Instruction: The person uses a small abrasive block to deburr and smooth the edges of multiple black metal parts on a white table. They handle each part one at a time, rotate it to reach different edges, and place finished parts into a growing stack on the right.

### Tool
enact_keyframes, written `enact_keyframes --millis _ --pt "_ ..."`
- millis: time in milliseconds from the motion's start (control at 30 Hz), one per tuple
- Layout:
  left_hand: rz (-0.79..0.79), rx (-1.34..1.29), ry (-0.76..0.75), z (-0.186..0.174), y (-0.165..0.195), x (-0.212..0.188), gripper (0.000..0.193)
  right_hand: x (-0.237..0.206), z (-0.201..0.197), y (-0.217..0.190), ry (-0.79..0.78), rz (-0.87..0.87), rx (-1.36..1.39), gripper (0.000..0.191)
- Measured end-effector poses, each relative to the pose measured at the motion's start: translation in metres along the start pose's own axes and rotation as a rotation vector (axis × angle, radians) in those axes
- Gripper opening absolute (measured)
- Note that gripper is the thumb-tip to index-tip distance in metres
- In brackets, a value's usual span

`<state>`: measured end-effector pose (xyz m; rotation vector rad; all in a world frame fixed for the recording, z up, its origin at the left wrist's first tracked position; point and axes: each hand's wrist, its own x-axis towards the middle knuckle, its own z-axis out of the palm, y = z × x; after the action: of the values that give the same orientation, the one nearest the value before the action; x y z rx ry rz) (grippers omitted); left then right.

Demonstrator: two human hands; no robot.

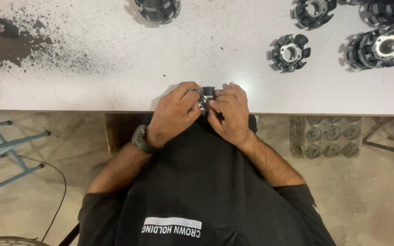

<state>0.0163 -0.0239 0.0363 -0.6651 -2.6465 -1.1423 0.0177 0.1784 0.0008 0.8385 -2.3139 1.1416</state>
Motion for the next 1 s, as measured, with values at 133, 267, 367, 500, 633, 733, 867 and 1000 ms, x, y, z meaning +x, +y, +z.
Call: enact_keyframes --millis 133,267,367,500,633,733,867,1000 --pt "0.023 -0.018 -0.009 -0.004 0.001 0.0 0.013 0.005 -0.005 -0.004 -0.038 -0.027 -0.051 0.034" --pt "0.031 -0.002 -0.117 -0.03 0.005 0.016 0.016 0.003 -0.011 -0.003 -0.042 0.022 -0.049 0.03" --pt "0.126 0.024 -0.08 -0.038 0.014 0.034 0.059 -0.009 -0.017 0.007 0.083 0.155 0.038 0.026" --pt "0.221 0.206 -0.28 0.002 0.035 0.054 0.094 -0.035 -0.035 0.032 0.391 0.308 0.233 0.021" --pt "0.25 0.173 -0.278 0.038 0.046 0.085 0.085 -0.062 -0.078 0.062 0.562 0.33 0.145 0.023" --pt "0.29 0.091 -0.157 0.061 0.062 0.132 0.083 -0.072 -0.09 0.075 0.643 0.442 0.192 0.025" --pt "0.279 0.198 -0.171 0.097 0.081 0.185 0.084 -0.072 -0.091 0.088 0.717 0.479 0.257 0.024" --pt "0.233 0.157 -0.358 0.108 0.075 0.186 0.083 -0.076 -0.094 0.09 0.713 0.477 0.236 0.024"
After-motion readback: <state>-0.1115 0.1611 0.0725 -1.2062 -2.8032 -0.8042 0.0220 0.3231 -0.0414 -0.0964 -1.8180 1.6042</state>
